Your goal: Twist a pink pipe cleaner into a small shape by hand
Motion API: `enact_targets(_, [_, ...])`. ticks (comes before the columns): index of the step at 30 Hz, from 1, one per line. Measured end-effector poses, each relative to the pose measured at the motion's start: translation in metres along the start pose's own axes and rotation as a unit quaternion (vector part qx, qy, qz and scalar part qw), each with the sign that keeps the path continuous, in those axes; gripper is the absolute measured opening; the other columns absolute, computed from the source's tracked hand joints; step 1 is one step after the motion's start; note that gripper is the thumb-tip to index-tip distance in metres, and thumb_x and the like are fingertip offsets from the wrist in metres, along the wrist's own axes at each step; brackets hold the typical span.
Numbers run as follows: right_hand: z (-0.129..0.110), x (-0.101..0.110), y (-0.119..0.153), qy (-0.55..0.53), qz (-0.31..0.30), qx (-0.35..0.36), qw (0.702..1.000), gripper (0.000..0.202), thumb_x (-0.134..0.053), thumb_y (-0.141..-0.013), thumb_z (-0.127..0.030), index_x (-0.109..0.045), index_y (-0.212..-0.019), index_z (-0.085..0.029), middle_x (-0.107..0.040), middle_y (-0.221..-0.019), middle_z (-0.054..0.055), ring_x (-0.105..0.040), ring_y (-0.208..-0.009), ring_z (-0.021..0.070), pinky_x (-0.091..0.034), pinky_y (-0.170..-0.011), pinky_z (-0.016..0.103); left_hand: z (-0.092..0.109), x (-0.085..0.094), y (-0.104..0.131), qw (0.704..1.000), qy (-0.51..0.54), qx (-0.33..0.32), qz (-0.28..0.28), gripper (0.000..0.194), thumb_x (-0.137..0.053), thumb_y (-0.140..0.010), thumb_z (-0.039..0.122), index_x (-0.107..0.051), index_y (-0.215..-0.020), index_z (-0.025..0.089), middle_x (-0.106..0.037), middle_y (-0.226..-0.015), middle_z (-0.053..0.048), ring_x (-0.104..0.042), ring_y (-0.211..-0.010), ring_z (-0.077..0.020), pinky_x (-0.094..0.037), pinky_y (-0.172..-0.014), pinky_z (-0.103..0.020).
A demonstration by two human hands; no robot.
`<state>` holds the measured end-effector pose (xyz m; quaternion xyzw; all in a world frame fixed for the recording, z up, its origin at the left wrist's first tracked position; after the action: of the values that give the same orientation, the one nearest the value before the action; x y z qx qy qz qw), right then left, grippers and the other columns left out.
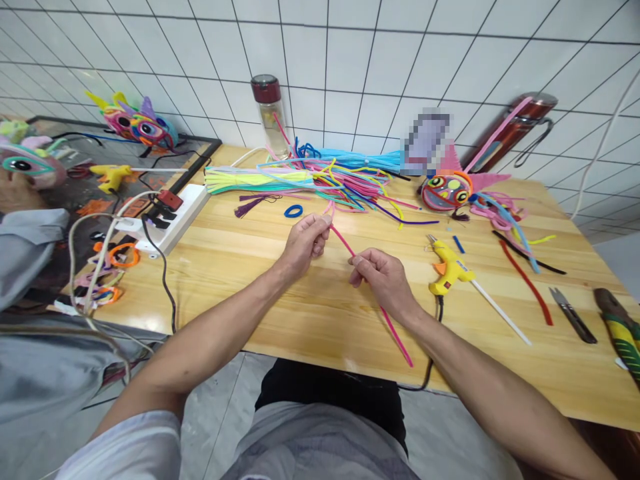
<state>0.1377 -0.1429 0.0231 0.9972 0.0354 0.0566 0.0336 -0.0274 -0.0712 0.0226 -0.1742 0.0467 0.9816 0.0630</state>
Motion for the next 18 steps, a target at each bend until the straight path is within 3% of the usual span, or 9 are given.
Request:
enact_targets(8, [-0.001, -0.001, 0.001, 0.01, -0.004, 0.001, 1.0, 0.026, -0.069, -0.087, -0.047, -0.071, -0.081, -0.021, -0.074, -0.064, 0.001, -0.065, -0.058, 0.016, -0.053, -0.065, 0.03, 0.007, -0.002, -0.001, 1.0, 0.008, -0.016, -0.021, 0.051, -0.089, -0.074, 0.048, -0.047, -0.065, 0.02, -0.044, -0.052, 0.008, -0.029, -0.042, -0.0027, -0.021, -0.043, -0.02])
enact_targets(15, [-0.002, 0.003, -0.001, -0.004, 0.014, -0.003, 1.0, 0.024, -0.068, -0.085, -0.044, -0.072, -0.081, -0.021, -0.073, -0.062, 0.0, -0.064, -0.057, 0.0154, -0.05, -0.065, 0.03, -0.003, -0.011, 0.0, 0.996, 0.021, 0.036, -0.076, 0.052, -0.091, -0.068, 0.058, -0.066, -0.088, 0.016, -0.057, -0.068, 0.006, -0.037, -0.043, -0.0022, -0.021, -0.043, -0.021])
enact_targets(18, [-0.002, 0.004, -0.002, -0.002, 0.018, 0.001, 1.0, 0.024, -0.068, -0.086, -0.044, -0.072, -0.082, -0.021, -0.073, -0.062, 0.0, -0.063, -0.057, 0.0153, -0.049, -0.065, 0.03, -0.011, -0.019, 0.005, 0.992, -0.01, 0.064, -0.11, 0.051, -0.093, -0.067, 0.055, -0.062, -0.08, 0.016, -0.057, -0.067, 0.006, -0.037, -0.043, -0.0017, -0.021, -0.043, -0.02])
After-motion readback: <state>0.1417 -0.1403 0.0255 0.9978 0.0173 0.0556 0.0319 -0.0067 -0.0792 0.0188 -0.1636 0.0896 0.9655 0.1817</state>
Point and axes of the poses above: each hand's wrist, its own y-axis away from the middle knuckle, its own x-axis out of the back of the hand, z = x × y, the point moved 8 cm from there along -y, towards the middle knuckle
